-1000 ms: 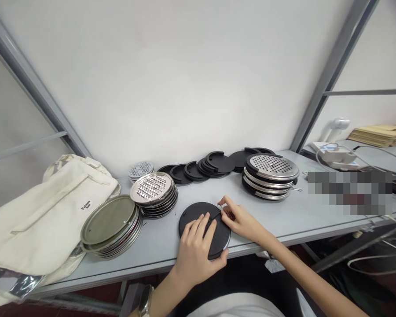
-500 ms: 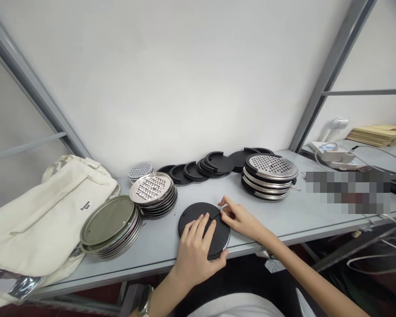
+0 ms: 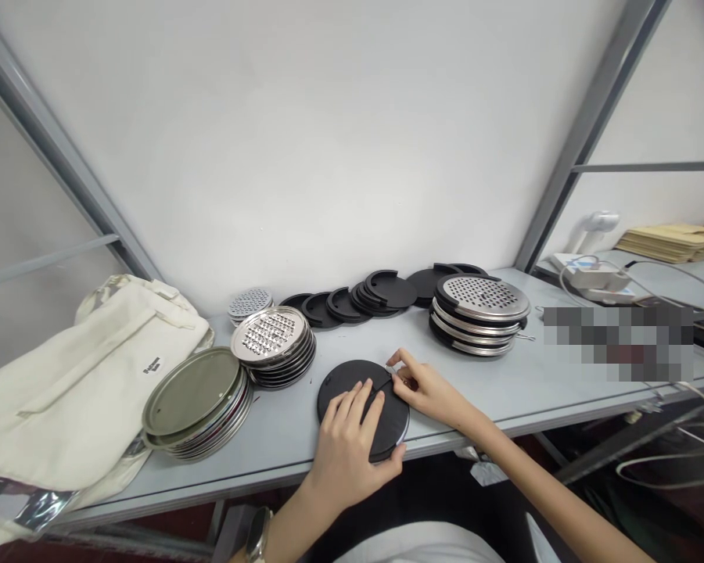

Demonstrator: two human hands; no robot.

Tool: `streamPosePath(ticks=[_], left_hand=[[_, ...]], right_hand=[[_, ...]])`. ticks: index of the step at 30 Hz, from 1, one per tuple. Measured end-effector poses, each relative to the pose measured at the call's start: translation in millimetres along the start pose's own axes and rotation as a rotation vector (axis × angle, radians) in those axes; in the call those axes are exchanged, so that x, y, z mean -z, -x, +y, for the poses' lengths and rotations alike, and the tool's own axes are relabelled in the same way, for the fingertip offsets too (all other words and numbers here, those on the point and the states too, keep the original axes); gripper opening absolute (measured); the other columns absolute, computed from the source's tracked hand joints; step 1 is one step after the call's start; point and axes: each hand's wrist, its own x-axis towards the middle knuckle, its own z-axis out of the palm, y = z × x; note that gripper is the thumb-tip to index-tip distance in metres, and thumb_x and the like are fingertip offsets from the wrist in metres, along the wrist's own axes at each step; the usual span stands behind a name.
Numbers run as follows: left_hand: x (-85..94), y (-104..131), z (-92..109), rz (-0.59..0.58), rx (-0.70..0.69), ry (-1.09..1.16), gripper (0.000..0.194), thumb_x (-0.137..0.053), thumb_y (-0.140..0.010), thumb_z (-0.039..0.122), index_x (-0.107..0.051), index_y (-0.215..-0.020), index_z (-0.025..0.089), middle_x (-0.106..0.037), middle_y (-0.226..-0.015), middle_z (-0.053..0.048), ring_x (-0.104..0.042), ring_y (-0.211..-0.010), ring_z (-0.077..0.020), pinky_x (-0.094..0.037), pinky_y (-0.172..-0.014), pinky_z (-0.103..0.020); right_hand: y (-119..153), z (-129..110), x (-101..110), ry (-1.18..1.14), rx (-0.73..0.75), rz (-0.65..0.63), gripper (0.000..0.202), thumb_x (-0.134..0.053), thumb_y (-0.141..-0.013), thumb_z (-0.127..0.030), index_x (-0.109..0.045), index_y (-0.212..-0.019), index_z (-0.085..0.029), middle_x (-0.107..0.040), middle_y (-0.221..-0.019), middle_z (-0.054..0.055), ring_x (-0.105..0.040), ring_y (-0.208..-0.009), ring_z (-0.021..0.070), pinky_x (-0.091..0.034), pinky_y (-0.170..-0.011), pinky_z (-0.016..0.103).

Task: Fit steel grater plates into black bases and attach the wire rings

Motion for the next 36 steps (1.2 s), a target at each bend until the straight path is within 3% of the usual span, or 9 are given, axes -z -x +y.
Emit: streamPosePath(ticks=[10, 36], left_hand=[[-1.7, 0.6, -0.8, 0.014, -0.009, -0.002, 0.055, -0.057, -0.078, 0.038, -0.054, -0.127, 0.013, -0.05, -0.135, -0.015, -0.049, -0.122, -0.0313, -0.044, -0.096, -0.045], [-2.4, 1.7, -0.9, -0.007, 0.001, -0.011, 0.055, -0.057, -0.078, 0.039, -0.053, -0.128, 0.015, -0.049, -0.137, -0.012, -0.047, -0.123, -0.0301, -0.042, -0.098, -0.044]], right_hand=[[-0.9, 4.0, -0.3, -0.013, 0.017, -0.006, 0.014, -0.042, -0.091, -0.026, -0.04, -0.103, -0.02, -0.037, -0.054, -0.01, -0.032, -0.05, 0.0101, -0.027, -0.051, 0.022], [-2.6, 5.9, 0.7, -0.007, 0.023, 0.004, 0.013, -0.044, -0.088, -0.024, -0.04, -0.1, -0.021, -0.037, -0.054, -0.011, -0.028, -0.049, 0.0099, -0.026, -0.05, 0.021]])
